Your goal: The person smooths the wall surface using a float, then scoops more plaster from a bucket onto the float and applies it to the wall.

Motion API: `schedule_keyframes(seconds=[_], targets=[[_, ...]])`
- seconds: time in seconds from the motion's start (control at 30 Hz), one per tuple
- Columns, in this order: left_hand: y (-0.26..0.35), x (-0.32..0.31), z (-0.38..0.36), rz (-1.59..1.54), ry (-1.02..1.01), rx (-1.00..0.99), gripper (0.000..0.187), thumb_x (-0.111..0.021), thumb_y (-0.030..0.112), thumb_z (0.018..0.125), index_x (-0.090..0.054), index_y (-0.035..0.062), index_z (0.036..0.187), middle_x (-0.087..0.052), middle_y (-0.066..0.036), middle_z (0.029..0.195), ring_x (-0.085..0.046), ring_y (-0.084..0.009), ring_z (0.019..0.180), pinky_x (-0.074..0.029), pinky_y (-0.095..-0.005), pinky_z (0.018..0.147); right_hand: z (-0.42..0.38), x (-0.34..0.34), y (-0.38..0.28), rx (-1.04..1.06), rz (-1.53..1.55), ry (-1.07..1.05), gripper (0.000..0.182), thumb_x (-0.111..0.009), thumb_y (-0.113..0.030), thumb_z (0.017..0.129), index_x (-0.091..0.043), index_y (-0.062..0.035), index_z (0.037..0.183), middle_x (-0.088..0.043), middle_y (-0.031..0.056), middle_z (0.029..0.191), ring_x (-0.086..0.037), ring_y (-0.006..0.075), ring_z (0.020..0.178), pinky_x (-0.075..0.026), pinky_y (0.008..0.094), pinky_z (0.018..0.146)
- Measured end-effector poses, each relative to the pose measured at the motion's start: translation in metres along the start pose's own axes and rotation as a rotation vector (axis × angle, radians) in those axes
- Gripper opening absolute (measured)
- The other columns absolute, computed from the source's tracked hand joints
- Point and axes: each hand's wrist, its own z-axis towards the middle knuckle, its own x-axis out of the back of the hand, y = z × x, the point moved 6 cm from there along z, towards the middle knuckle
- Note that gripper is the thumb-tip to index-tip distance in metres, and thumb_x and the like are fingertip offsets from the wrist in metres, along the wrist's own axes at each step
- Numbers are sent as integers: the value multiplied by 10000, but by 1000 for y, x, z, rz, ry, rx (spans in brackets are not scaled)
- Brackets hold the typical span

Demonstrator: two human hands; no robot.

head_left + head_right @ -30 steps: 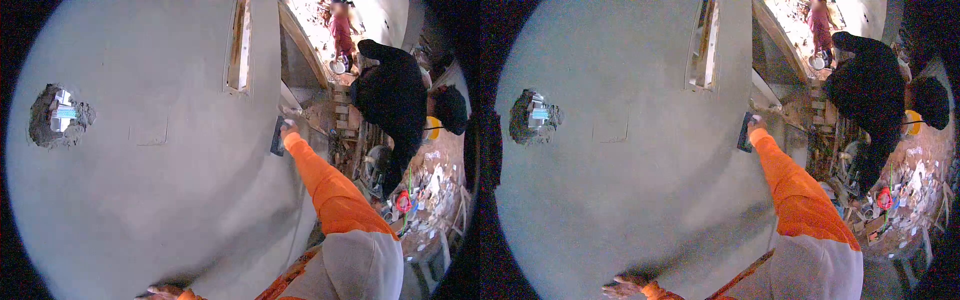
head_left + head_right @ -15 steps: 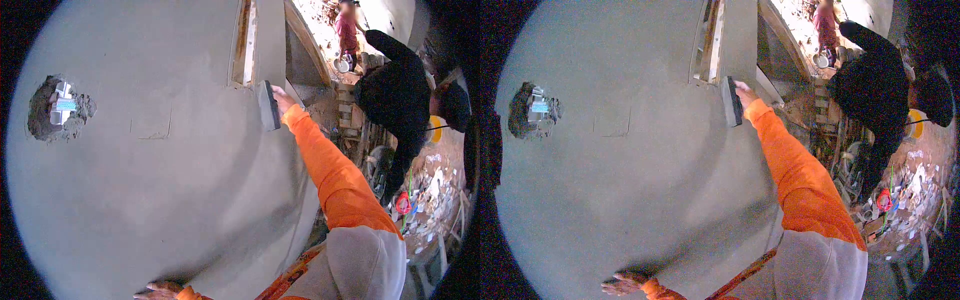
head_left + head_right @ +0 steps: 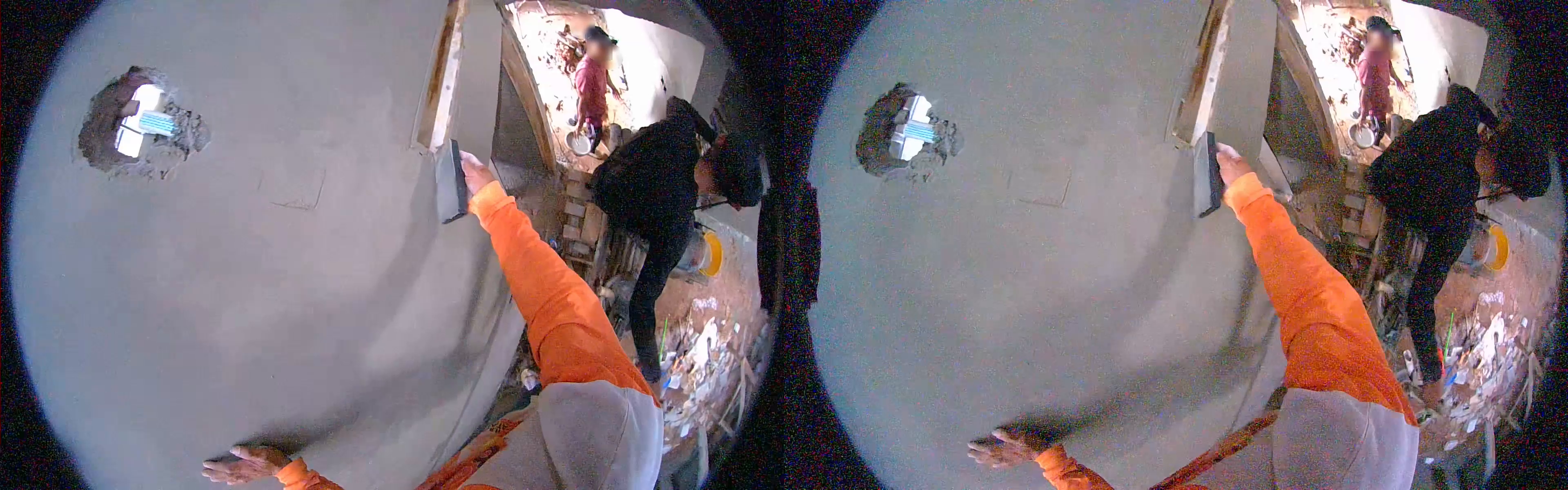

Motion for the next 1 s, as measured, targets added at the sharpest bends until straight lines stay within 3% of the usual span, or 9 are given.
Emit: schedule_keyframes(seconds=[0.1,0.17,0.27,0.4,0.63,0.77,0.83,0.93,1.0], targets=[[2,0,-1,-73,-78,49,641,-227,528,955,-241,115,1447,-191,-108,1513,-153,-308,1397,-83,-544,1092,38,2,-3,154,-212,-149,330,-403,-137,947,-491,-48,1253,-609,51,1062,-576,159,907,-465,291,832],[-7,-5,-1,-151,-127,193,642,-242,530,952,-255,116,1443,-181,-107,1516,-151,-307,1398,-68,-540,1095,32,-13,-11,196,-273,-211,335,-400,-120,940,-488,-48,1256,-609,48,1066,-575,152,919,-463,290,842],[-6,-4,1,-149,-126,151,652,-247,542,948,-256,118,1443,-181,-108,1516,-152,-304,1398,-54,-539,1095,9,-25,-32,124,-153,-138,337,-396,-95,927,-498,-46,1245,-612,51,1079,-573,140,948,-455,287,862],[-4,-1,1,-167,-88,128,659,-244,551,945,-260,120,1443,-182,-110,1516,-155,-301,1398,-55,-539,1093,-35,-38,-44,411,-564,-67,356,-462,-31,870,-527,-43,1220,-612,72,1133,-573,154,1006,-444,291,891],[0,-2,4,-149,-104,198,658,-242,544,946,-271,109,1440,-195,-125,1510,-150,-300,1400,-54,-537,1093,-59,-67,-40,880,-927,5,352,-539,-64,806,-581,-67,1156,-569,182,1088,-514,347,1065,-386,387,968],[-1,-1,4,-199,-105,221,651,-262,536,946,-283,107,1436,-203,-129,1507,-157,-297,1399,-47,-523,1101,-95,-41,7,861,-1049,-36,379,-548,-90,798,-565,-71,1176,-564,188,1109,-501,365,1080,-377,408,974],[-1,1,5,-205,-103,230,653,-271,541,943,-288,111,1434,-208,-126,1506,-162,-293,1398,-50,-514,1103,-89,-5,31,599,-988,36,396,-545,-104,801,-545,-67,1196,-560,196,1123,-493,372,1087,-377,416,972],[1,1,9,-202,-84,231,655,-286,549,938,-295,120,1433,-213,-118,1506,-171,-287,1396,-56,-498,1108,-52,-3,-3,778,-1086,233,381,-539,-122,809,-551,-67,1185,-559,204,1128,-497,380,1078,-385,413,967],[1,1,8,-194,-79,238,656,-292,553,936,-296,125,1433,-213,-113,1507,-174,-284,1395,-58,-492,1109,-30,-30,-29,738,-1036,236,377,-537,-130,813,-553,-69,1185,-558,210,1126,-497,384,1072,-388,412,962]])
